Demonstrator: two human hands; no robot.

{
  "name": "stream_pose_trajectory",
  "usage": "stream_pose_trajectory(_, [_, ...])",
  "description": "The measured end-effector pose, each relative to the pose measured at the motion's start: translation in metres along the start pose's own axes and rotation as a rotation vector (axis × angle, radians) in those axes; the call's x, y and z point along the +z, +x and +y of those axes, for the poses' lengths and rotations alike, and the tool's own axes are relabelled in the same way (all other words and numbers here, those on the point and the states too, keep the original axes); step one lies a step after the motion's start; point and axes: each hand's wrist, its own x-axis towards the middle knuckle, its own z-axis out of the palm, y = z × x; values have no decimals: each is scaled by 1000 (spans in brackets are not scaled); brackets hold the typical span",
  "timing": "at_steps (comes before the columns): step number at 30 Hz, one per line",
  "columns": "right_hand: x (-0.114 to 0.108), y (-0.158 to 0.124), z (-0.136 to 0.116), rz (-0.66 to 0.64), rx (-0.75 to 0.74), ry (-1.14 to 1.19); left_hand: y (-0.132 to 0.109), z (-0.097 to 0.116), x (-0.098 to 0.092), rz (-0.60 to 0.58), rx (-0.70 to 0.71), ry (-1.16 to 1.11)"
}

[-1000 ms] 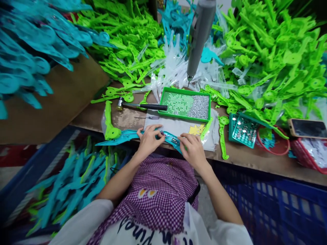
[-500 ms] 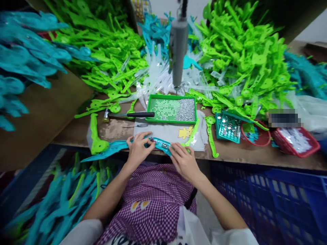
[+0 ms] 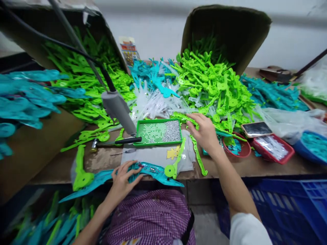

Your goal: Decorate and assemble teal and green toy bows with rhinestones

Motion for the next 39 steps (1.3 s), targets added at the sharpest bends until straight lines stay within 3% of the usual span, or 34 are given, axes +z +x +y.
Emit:
stream_pose_trajectory(2, [28, 41, -8, -87, -18, -17, 0, 2, 0, 11, -21, 5])
stream_pose_trajectory(4, [64, 82, -9, -83, 69, -152, 0, 5, -2, 8, -27, 15])
stream_pose_trajectory(6, [101, 119, -8, -81, 64, -232, -1, 9, -5, -1, -19, 32])
stream_pose_trajectory(9, [139, 154, -7, -152, 91, -329, -6, 17, -8, 11, -18, 82])
stream_pose_trajectory(11, [150, 164, -6, -196, 134, -343, -11, 22, -7, 35, -26, 109])
stream_pose_trajectory(16, [138, 167, 5, -66, 174, -275, -21, 25, 1, 77, -46, 75])
stream_pose_trajectory(20, [117, 151, 16, 74, 198, 0, -21, 23, 3, 73, -57, 42])
stream_pose_trajectory(24, [98, 107, 18, 101, 268, 194, -21, 22, 4, 87, -43, 43])
stream_pose_trajectory(29, [100, 39, 3, 186, 250, 74, -22, 21, 6, 81, -44, 30])
stream_pose_trajectory(33, [118, 5, -19, -7, 182, 108, -22, 21, 6, 87, -53, 24])
stream_pose_trajectory(36, [116, 18, -24, -78, 47, -2, -22, 21, 6, 102, -48, 15])
stream_pose_trajectory(39, [106, 70, -15, -24, -69, -317, -22, 22, 6, 114, -54, 8])
